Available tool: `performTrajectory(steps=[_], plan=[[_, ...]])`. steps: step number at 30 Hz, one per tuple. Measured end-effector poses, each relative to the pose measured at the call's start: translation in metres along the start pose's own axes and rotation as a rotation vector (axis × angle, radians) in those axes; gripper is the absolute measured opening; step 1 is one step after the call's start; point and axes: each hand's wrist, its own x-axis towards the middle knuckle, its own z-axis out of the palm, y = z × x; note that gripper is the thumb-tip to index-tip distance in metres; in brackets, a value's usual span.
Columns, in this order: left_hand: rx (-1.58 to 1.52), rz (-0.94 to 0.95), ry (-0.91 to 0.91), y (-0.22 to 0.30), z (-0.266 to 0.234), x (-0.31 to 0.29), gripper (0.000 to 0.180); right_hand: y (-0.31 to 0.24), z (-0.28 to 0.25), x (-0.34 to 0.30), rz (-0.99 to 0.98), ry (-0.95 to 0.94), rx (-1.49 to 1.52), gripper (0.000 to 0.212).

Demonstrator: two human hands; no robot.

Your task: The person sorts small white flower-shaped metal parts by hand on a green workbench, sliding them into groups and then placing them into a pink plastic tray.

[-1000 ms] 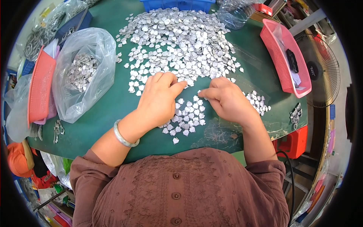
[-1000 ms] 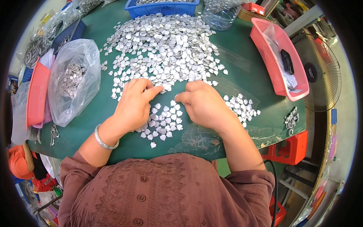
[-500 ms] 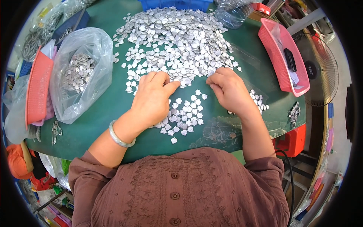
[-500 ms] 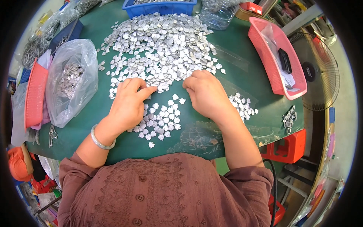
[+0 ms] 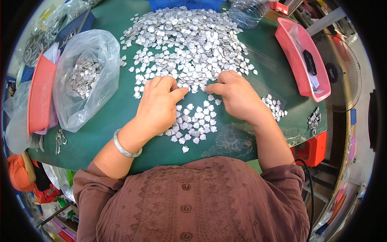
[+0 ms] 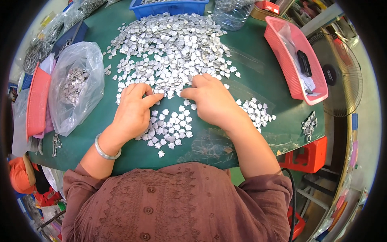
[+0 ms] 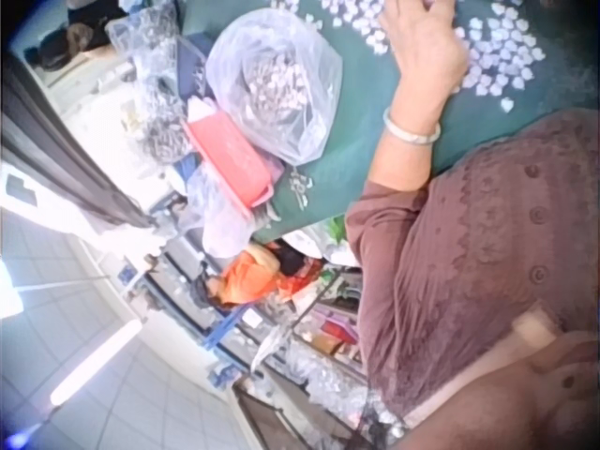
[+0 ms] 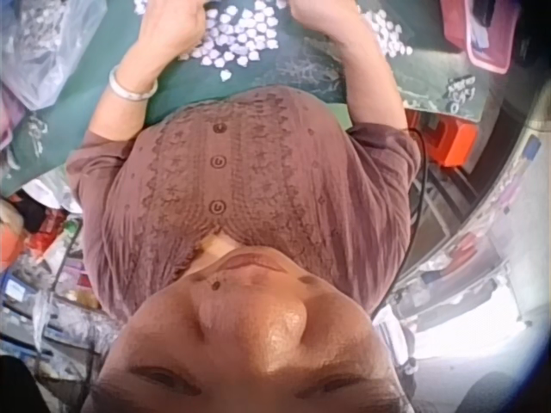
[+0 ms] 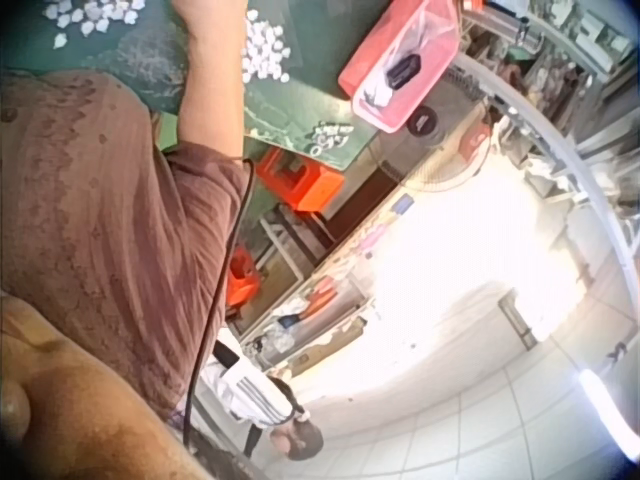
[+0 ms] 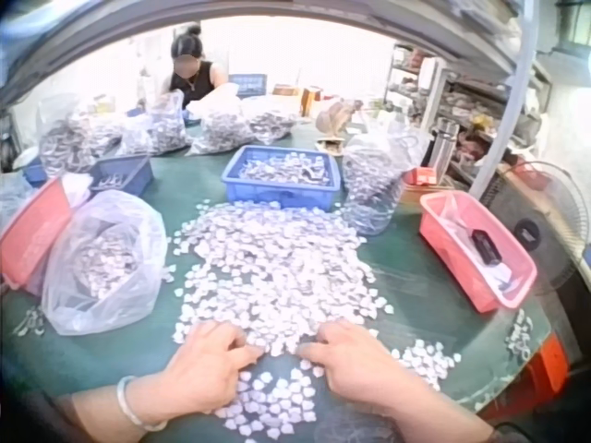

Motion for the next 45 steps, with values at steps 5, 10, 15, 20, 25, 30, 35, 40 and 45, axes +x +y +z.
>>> performTrajectory(steps=[5,10,15,20,25,30,35,40,45], plan=[[-0.009,0.017,0.014,-0.002,0.001,-0.001,0.042,0.01,-0.002,-0.008,0.04,0.107,0.015,0.036],[0.007,0.032,0.002,0.001,0.001,0.001,0.045,0.0,0.004,-0.005,0.03,0.065,0.017,0.035],[-0.003,0.016,0.006,0.0,0.004,0.002,0.048,0.004,0.001,-0.005,-0.041,0.036,0.077,0.035],[0.034,0.036,-0.023,0.004,0.006,0.004,0.049,0.007,-0.002,-0.006,0.054,0.18,0.082,0.025],[-0.008,0.029,-0.029,0.002,0.007,0.004,0.046,0.005,0.0,-0.008,0.037,0.116,0.082,0.024],[-0.082,-0.002,0.029,0.001,0.011,0.008,0.031,0.008,-0.001,-0.007,0.013,0.169,0.068,0.02],[-0.049,0.016,0.052,0.002,0.018,0.017,0.025,0.008,0.0,-0.005,0.035,0.188,0.075,0.02],[-0.024,0.029,0.049,-0.001,0.019,0.02,0.023,0.006,0.0,-0.007,0.038,0.098,0.055,0.023],[-0.057,0.031,0.065,-0.001,0.019,0.02,0.016,-0.002,0.004,-0.006,-0.03,0.113,0.092,0.022]])
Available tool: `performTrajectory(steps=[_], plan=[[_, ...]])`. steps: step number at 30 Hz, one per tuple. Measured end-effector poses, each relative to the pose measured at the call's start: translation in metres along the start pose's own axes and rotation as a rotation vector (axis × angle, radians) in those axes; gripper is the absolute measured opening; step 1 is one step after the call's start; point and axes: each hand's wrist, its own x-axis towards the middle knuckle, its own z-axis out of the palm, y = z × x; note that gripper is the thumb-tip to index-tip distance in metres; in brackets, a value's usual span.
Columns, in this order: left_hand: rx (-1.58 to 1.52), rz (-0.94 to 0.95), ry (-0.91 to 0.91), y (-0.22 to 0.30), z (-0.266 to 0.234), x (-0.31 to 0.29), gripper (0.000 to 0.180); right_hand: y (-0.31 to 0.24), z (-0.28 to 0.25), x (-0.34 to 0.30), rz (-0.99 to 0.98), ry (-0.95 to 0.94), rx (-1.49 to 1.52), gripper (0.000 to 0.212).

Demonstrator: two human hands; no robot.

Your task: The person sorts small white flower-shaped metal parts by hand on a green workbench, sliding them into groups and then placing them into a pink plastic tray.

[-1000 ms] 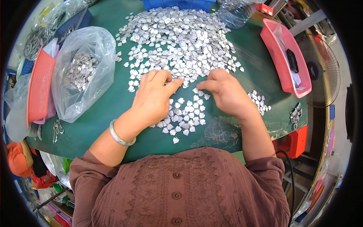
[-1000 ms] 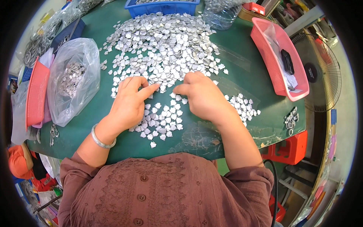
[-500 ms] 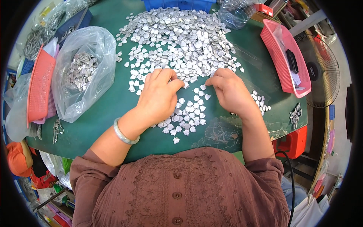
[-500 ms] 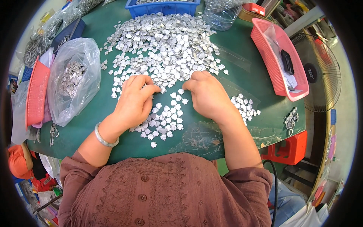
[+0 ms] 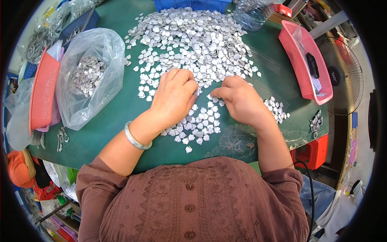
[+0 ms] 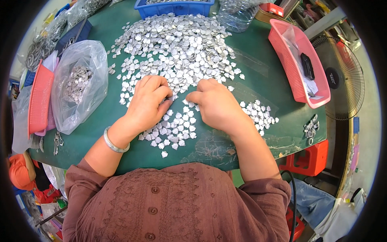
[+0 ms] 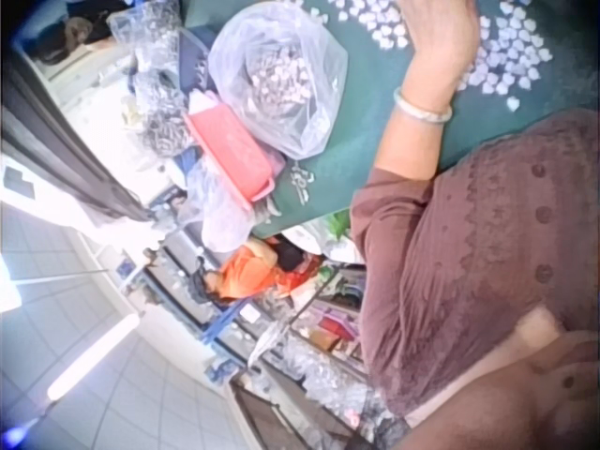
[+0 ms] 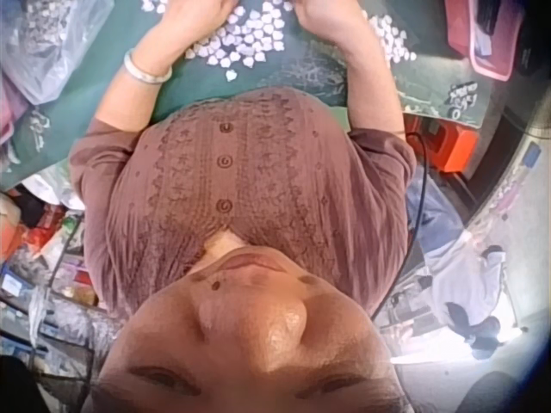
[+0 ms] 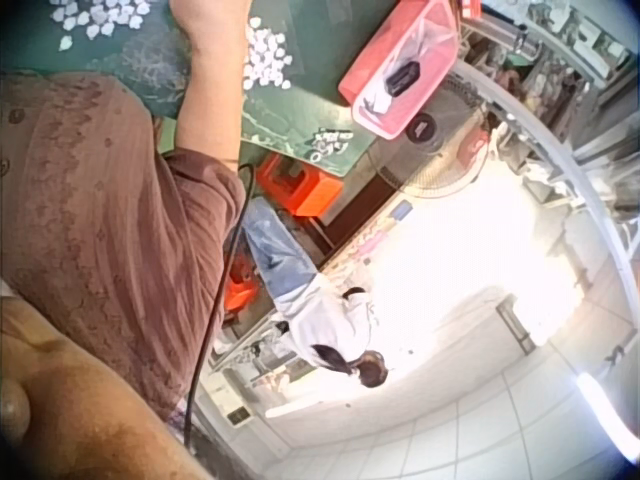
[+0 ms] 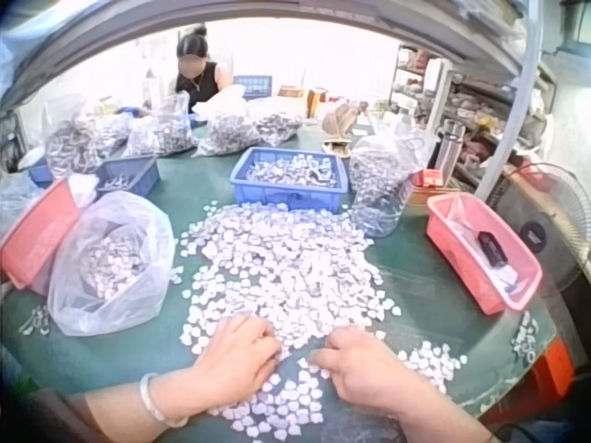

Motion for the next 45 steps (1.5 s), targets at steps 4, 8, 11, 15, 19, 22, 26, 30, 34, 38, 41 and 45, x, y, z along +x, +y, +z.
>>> performTrajectory(steps=[4,8,11,15,19,22,26,30,34,38,41,45], plan=[[-0.039,0.002,-0.016,0.0,-0.006,-0.005,0.016,-0.003,-0.003,0.002,0.004,-0.077,-0.003,0.023],[-0.059,0.045,-0.098,0.0,-0.015,-0.013,0.013,-0.006,0.003,0.005,-0.025,-0.032,-0.007,0.025],[-0.08,0.042,-0.091,-0.001,-0.017,-0.017,0.012,-0.012,0.014,0.009,-0.041,-0.007,-0.028,0.024],[-0.101,0.016,-0.104,0.0,-0.019,-0.019,0.013,-0.011,0.008,0.009,-0.08,-0.068,-0.009,0.024],[-0.106,0.024,-0.09,-0.001,-0.018,-0.022,0.015,-0.006,0.007,0.008,-0.047,-0.083,0.06,0.024],[-0.066,0.03,-0.026,-0.004,-0.018,-0.021,0.019,-0.004,0.007,0.011,-0.044,-0.05,0.05,0.028],[-0.032,-0.012,0.015,-0.009,-0.026,-0.02,0.024,-0.011,0.01,0.014,-0.001,-0.011,-0.055,0.036],[0.026,-0.059,-0.044,-0.013,-0.038,-0.025,0.031,-0.015,0.012,0.012,0.016,-0.075,-0.137,0.042],[0.002,-0.059,-0.072,-0.014,-0.039,-0.039,0.036,-0.014,0.008,0.01,-0.068,-0.146,-0.012,0.033],[0.012,-0.07,-0.089,-0.01,-0.033,-0.04,0.037,-0.018,0.014,0.013,-0.042,-0.108,-0.02,0.038],[-0.007,-0.075,-0.125,-0.009,-0.031,-0.039,0.036,-0.019,0.019,0.015,-0.036,-0.038,-0.099,0.036],[-0.008,-0.051,-0.125,-0.008,-0.034,-0.04,0.034,-0.019,0.013,0.015,-0.05,-0.119,-0.097,0.035]])
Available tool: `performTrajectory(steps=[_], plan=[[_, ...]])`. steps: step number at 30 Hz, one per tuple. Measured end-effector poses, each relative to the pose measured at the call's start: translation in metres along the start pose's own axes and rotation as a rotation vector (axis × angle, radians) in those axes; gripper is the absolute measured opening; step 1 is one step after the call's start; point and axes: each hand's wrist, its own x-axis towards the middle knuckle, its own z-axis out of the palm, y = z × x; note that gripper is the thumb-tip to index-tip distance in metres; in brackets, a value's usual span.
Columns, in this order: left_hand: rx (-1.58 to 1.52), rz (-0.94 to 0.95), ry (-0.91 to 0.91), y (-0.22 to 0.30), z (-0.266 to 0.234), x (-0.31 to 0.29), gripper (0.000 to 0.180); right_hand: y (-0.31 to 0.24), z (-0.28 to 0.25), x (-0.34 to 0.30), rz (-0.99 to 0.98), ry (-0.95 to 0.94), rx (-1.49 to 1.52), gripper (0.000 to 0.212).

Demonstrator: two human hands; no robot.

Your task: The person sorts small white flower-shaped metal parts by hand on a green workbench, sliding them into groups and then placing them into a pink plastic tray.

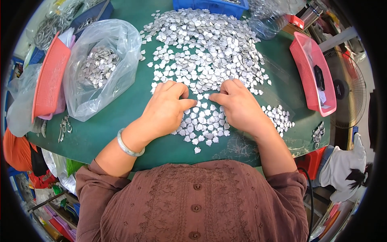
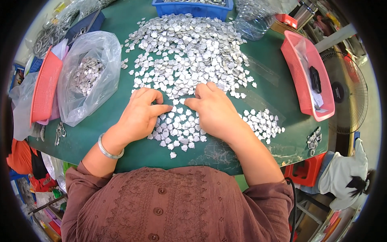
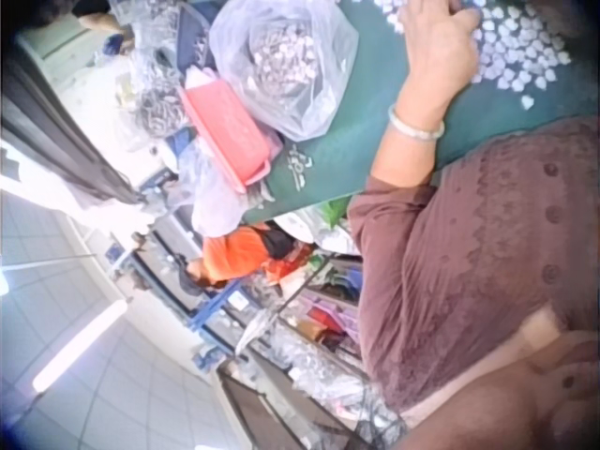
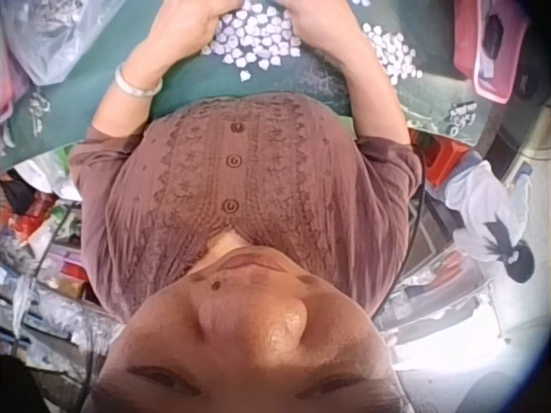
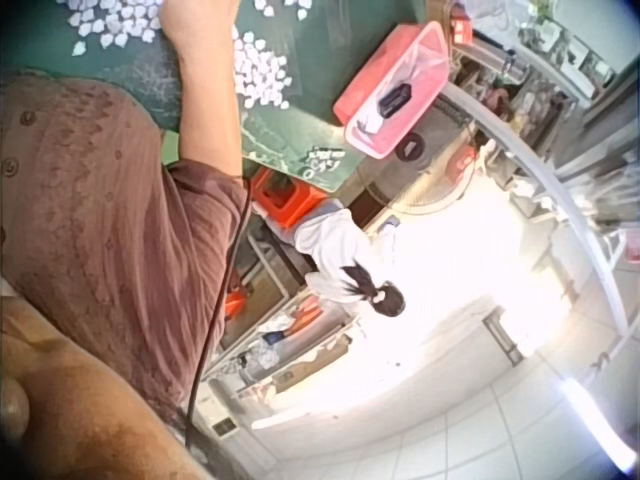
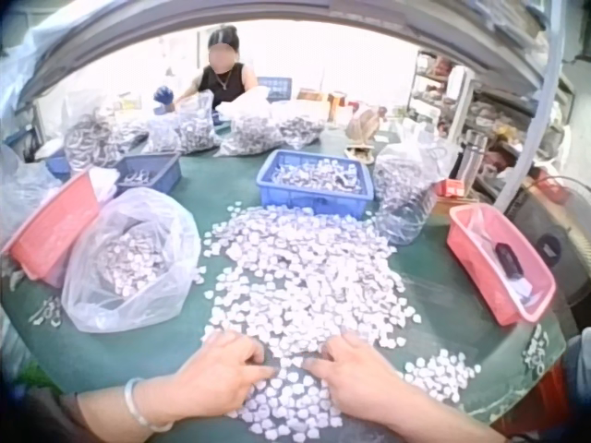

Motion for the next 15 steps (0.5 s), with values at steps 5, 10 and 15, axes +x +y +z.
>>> performTrajectory(steps=[5,10,15], plan=[[-0.005,0.047,0.034,-0.003,-0.003,-0.0006,0.029,0.0009,-0.0011,0.0004,-0.011,0.039,0.0,0.034],[-0.005,0.065,0.055,-0.0028,-0.005,0.0002,0.03,-0.0029,0.0021,0.0006,-0.003,0.004,-0.008,0.03],[0.005,0.046,0.073,-0.003,-0.0016,0.0004,0.038,0.0024,-0.0041,0.002,-0.036,0.036,0.04,0.035]])
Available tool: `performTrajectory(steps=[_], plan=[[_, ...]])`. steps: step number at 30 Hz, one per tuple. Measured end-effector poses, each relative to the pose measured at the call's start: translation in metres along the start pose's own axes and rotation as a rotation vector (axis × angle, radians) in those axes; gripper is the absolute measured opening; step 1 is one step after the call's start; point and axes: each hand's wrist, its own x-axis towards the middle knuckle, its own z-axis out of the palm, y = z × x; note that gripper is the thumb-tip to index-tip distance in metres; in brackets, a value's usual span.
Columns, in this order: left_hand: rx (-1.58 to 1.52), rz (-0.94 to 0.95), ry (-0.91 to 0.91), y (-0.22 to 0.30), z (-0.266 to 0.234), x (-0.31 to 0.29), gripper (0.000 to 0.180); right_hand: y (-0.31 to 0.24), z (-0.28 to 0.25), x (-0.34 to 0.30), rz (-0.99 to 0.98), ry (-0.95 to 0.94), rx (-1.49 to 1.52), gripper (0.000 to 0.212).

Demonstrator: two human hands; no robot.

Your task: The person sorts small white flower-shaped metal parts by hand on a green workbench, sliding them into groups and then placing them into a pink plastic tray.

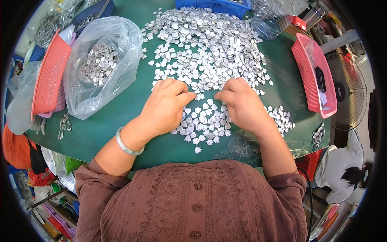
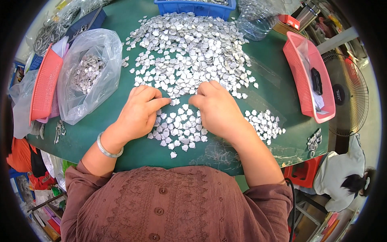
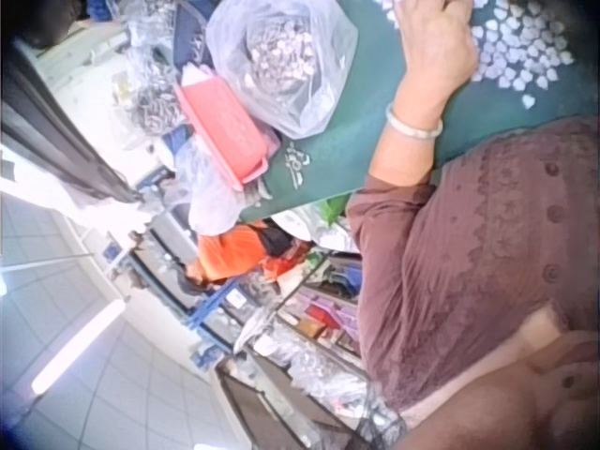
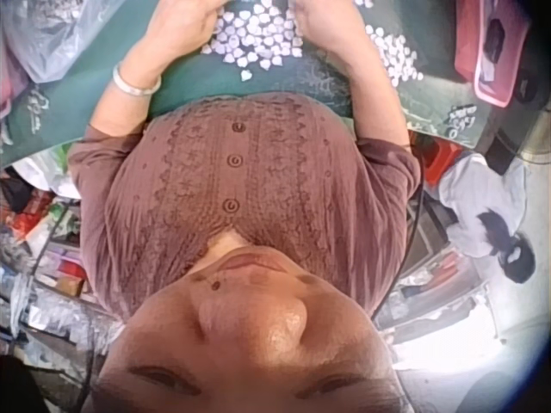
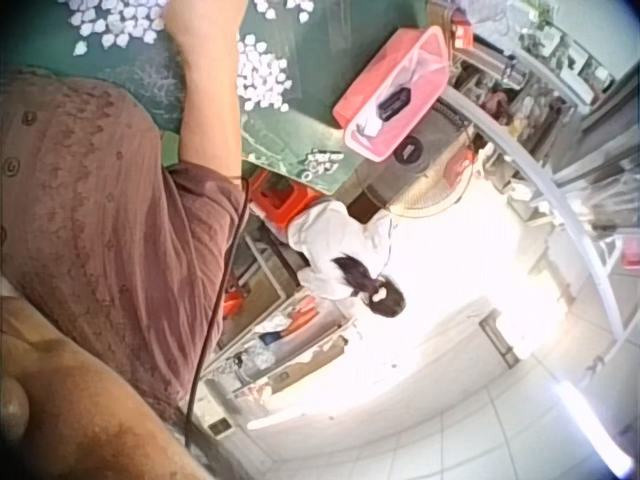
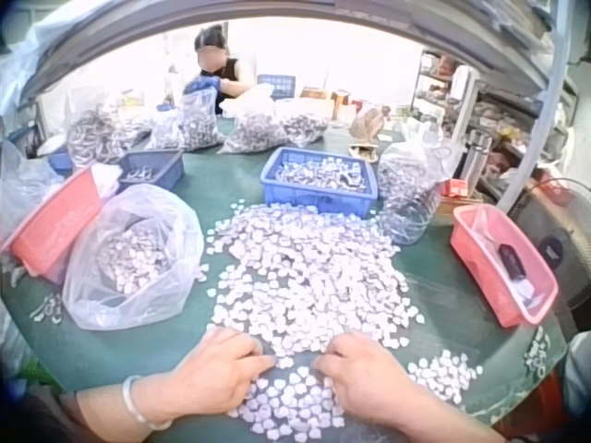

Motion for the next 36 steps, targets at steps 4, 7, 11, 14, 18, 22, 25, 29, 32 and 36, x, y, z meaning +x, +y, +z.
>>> performTrajectory(steps=[4,7,11,14,18,22,25,29,32,36], plan=[[0.025,0.003,-0.013,0.0,0.004,0.0,0.039,-0.005,0.002,0.006,0.069,0.072,-0.044,0.035],[0.009,-0.009,-0.041,0.001,0.003,0.0,0.038,-0.002,0.005,0.006,0.032,0.064,-0.019,0.031],[-0.046,-0.021,-0.064,0.001,0.0,0.0,0.034,0.004,0.002,0.001,0.013,0.004,0.029,0.031],[-0.06,-0.009,-0.047,-0.001,-0.001,-0.002,0.033,0.004,-0.001,0.002,0.053,0.056,0.024,0.029],[-0.058,0.015,-0.043,-0.005,-0.001,-0.002,0.033,0.004,0.003,0.001,0.047,0.051,0.028,0.028],[-0.046,-0.024,-0.02,-0.002,0.001,0.001,0.035,0.0,0.001,0.001,-0.006,-0.037,0.103,0.028],[-0.028,-0.039,0.0,0.001,0.007,0.003,0.037,0.0,0.001,0.003,-0.018,-0.028,0.098,0.032],[-0.013,-0.041,-0.08,0.004,0.008,0.005,0.04,-0.001,0.007,0.007,0.016,0.016,-0.038,0.04],[-0.028,0.002,-0.115,0.004,0.006,0.004,0.039,-0.004,0.009,0.009,0.037,-0.013,-0.1,0.047],[-0.112,-0.016,-0.125,-0.003,0.005,0.0,0.04,-0.006,0.002,0.008,0.02,-0.077,-0.106,0.042]])
